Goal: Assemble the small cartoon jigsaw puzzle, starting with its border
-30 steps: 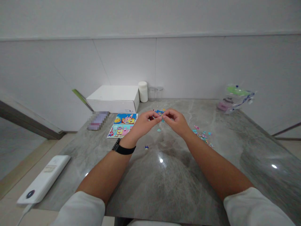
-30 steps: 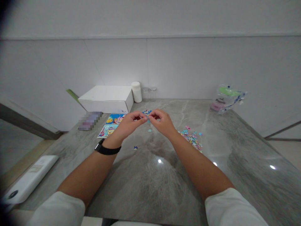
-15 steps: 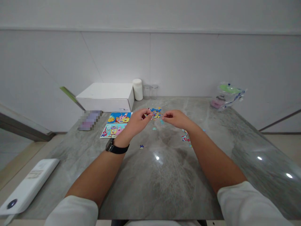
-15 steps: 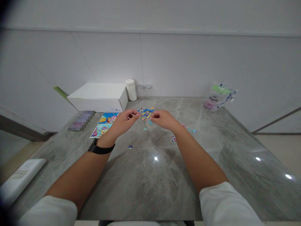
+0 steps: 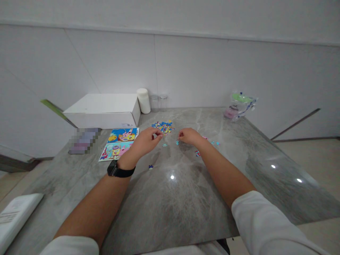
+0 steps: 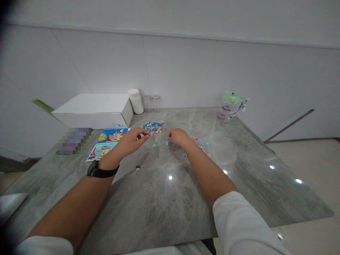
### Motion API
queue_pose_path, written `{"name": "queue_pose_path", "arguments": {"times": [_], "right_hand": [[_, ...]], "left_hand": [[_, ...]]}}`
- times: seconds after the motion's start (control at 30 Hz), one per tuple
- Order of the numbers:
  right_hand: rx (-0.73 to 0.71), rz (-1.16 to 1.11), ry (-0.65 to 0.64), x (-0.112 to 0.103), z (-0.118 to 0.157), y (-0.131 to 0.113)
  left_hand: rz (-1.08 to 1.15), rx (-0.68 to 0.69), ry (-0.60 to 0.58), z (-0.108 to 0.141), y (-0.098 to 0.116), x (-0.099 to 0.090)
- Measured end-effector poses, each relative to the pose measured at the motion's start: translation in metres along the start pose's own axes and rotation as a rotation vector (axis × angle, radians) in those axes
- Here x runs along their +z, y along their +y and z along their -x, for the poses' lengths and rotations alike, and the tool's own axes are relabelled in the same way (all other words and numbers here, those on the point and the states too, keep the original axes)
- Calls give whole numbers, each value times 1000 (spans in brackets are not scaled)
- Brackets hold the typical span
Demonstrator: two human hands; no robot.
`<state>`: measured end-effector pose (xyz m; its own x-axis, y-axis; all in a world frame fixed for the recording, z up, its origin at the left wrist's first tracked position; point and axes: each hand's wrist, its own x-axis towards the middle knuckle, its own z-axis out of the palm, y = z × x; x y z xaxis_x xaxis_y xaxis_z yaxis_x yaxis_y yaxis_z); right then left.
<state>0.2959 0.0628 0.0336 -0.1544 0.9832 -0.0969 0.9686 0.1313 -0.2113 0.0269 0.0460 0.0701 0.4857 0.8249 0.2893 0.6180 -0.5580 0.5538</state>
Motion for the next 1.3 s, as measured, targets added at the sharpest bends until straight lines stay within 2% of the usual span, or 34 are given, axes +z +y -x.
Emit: {"name": "queue_pose_path", "arguments": {"times": [0.13, 0.3, 0.37, 0.47, 0.63, 0.7, 0.8, 0.87, 0.97, 1.13, 1.3], "right_hand": [[-67, 30, -116, -2, 4, -5], [-109, -5, -185, -3, 8, -14], [-106, -40, -137, -15, 11, -14], [-66, -98, 47, -48, 25, -7], [-46, -234, 299, -113, 75, 14], [-17, -238, 339, -129, 95, 22], [32, -168, 297, -138, 116, 38], [67, -98, 227, -135, 124, 50], [130, -4, 109, -119, 134, 70], [173, 31, -36, -74, 152, 98], [127, 7, -135, -34, 163, 105]], "left_hand": [[-28, -6, -1, 0, 1, -2], [-30, -2, -4, 1, 6, -6], [-15, -10, -4, 1, 10, -9], [4, -40, -1, 2, 15, -14], [9, -41, -16, 2, 18, -20], [20, -49, -18, 2, 20, -23], [11, -76, -16, 3, 22, -27], [3, -97, -19, 3, 23, -30], [13, -114, -28, 3, 25, -35], [2, -117, -26, 3, 30, -41], [-3, -137, -24, 4, 33, -44]]}}
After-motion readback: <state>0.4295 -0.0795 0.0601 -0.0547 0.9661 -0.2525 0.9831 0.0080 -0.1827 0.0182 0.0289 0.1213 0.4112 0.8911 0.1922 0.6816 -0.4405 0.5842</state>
